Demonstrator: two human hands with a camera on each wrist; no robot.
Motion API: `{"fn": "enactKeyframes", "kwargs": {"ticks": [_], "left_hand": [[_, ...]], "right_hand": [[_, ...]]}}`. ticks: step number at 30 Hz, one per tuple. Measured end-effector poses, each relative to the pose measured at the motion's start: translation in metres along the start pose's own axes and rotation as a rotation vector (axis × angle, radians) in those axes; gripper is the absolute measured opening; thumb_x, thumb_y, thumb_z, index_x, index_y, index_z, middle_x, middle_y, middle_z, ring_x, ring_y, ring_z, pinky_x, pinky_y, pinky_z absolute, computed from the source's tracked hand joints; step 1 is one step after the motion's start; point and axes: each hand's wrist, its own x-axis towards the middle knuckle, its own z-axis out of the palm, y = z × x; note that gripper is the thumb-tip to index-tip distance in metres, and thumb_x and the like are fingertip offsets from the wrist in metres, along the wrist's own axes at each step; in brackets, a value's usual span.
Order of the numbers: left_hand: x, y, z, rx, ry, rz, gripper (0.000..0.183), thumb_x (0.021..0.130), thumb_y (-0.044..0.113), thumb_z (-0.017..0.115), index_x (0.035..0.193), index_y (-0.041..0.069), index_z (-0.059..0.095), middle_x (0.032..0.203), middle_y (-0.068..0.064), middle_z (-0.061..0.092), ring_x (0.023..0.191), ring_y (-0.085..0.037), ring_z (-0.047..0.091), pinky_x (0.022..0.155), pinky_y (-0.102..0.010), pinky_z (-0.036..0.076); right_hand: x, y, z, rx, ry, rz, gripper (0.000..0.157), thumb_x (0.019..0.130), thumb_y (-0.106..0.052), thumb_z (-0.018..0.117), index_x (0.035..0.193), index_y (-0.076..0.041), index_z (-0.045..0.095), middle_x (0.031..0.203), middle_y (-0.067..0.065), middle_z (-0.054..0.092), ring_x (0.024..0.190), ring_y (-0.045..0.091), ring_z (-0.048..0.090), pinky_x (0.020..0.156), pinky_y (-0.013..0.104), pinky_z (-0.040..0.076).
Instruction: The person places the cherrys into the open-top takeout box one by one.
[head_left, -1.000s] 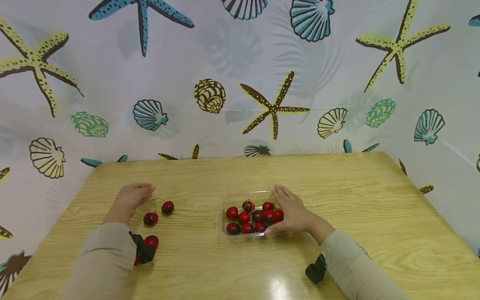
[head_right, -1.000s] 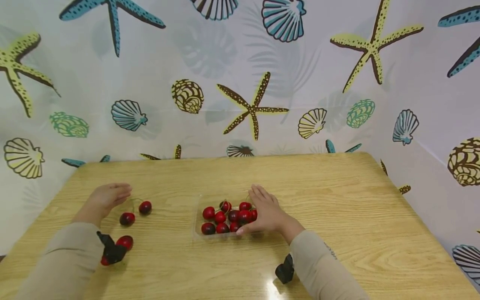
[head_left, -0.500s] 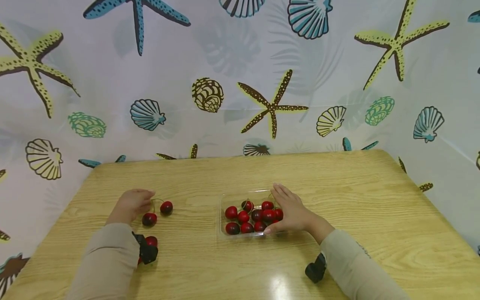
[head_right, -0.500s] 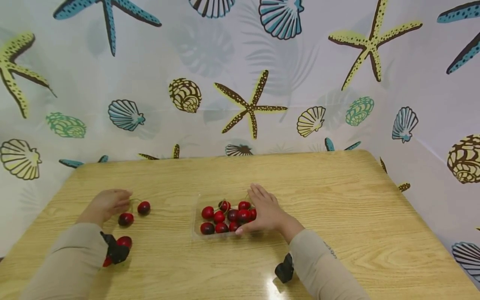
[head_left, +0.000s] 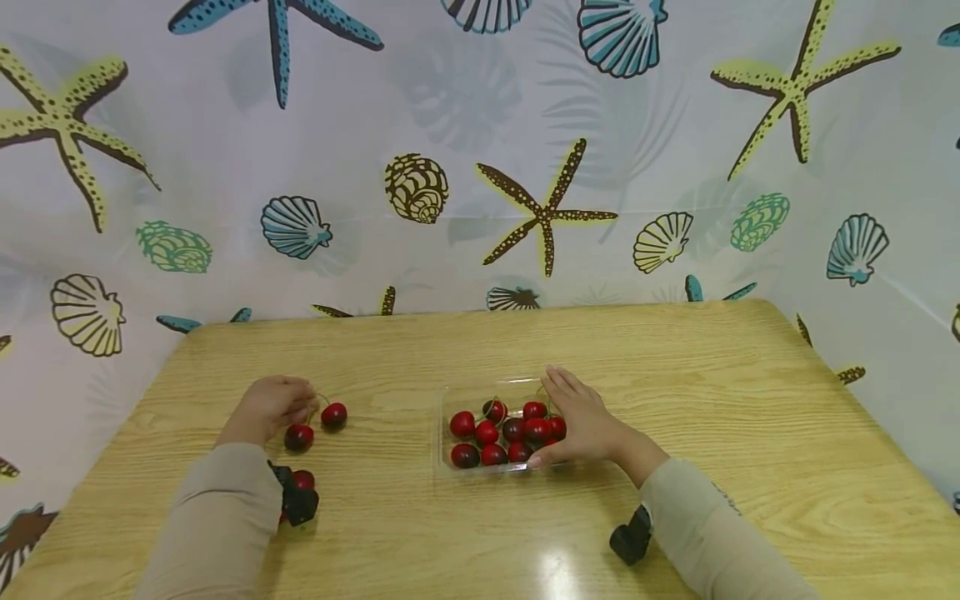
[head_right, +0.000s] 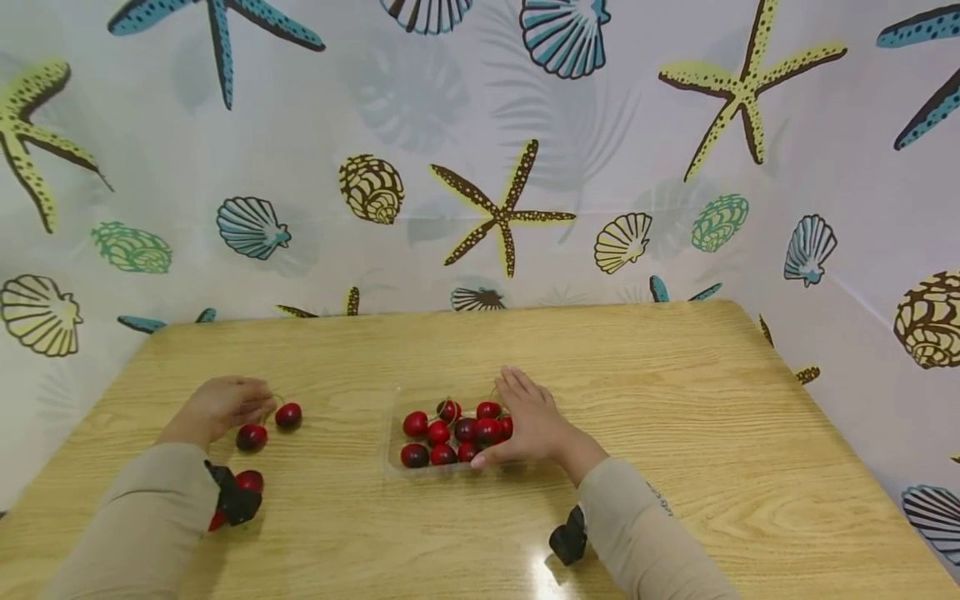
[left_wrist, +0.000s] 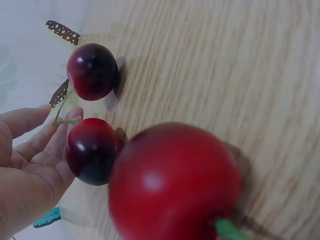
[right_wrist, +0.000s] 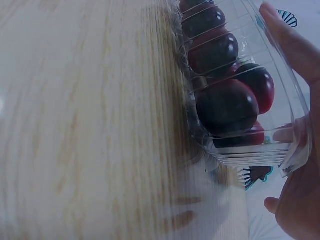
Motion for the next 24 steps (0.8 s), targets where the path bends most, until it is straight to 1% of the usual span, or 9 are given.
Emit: {"fn": "enactKeyframes", "kwargs": {"ticks": [3,7,10,14,19,24], "left_hand": [[0.0,0.001,0.001,-0.021,0.009,-0.006,0.049,0.096,0.005,0.041,0.136,-0.017,0.023,0.071,0.01,0.06,0.066,0.002,0.059,0.064,-0.017,0.05],[-0.001,0.001,0.002,-0.041,0.018,-0.011,0.043,0.095,0.002,0.041,0.132,-0.019,0.029,0.069,0.009,0.061,0.065,0.0,0.06,0.064,-0.018,0.05],[-0.001,0.001,0.002,-0.038,0.019,0.001,0.04,0.095,0.002,0.041,0.128,-0.019,0.033,0.069,0.008,0.061,0.065,0.0,0.061,0.064,-0.018,0.051],[-0.003,0.001,0.004,-0.003,0.016,0.027,0.038,0.096,0.002,0.041,0.127,-0.019,0.036,0.07,0.009,0.062,0.066,0.001,0.061,0.065,-0.018,0.051],[-0.006,0.006,0.004,0.021,0.025,0.053,0.04,0.095,0.004,0.044,0.128,-0.018,0.036,0.076,0.009,0.062,0.069,0.002,0.06,0.069,-0.018,0.051],[-0.012,0.017,0.006,-0.025,0.008,0.077,0.043,0.095,0.004,0.043,0.131,-0.017,0.033,0.077,0.011,0.06,0.071,0.003,0.061,0.073,-0.019,0.051]], "right_hand": [[0.0,0.0,0.0,0.003,0.0,0.001,0.115,0.065,-0.051,0.076,0.144,0.004,0.013,0.152,0.02,0.005,0.14,0.033,0.0,0.105,0.061,0.005],[0.0,0.001,0.001,-0.002,-0.003,0.001,0.116,0.065,-0.053,0.075,0.144,0.004,0.013,0.152,0.02,0.005,0.14,0.034,0.0,0.105,0.061,0.006],[0.001,0.002,0.001,-0.01,-0.003,0.002,0.117,0.065,-0.054,0.075,0.144,0.004,0.013,0.152,0.02,0.005,0.14,0.033,0.0,0.105,0.061,0.006],[0.001,0.002,0.002,-0.018,-0.001,0.004,0.116,0.065,-0.053,0.075,0.144,0.004,0.014,0.152,0.02,0.006,0.14,0.033,0.001,0.106,0.06,0.008],[0.001,0.002,0.001,-0.019,-0.004,0.003,0.115,0.065,-0.052,0.075,0.144,0.005,0.014,0.152,0.02,0.006,0.14,0.034,0.001,0.106,0.06,0.008],[0.001,0.001,0.001,-0.014,-0.004,-0.001,0.115,0.065,-0.053,0.075,0.144,0.005,0.014,0.152,0.02,0.006,0.14,0.035,0.001,0.106,0.06,0.008]]}}
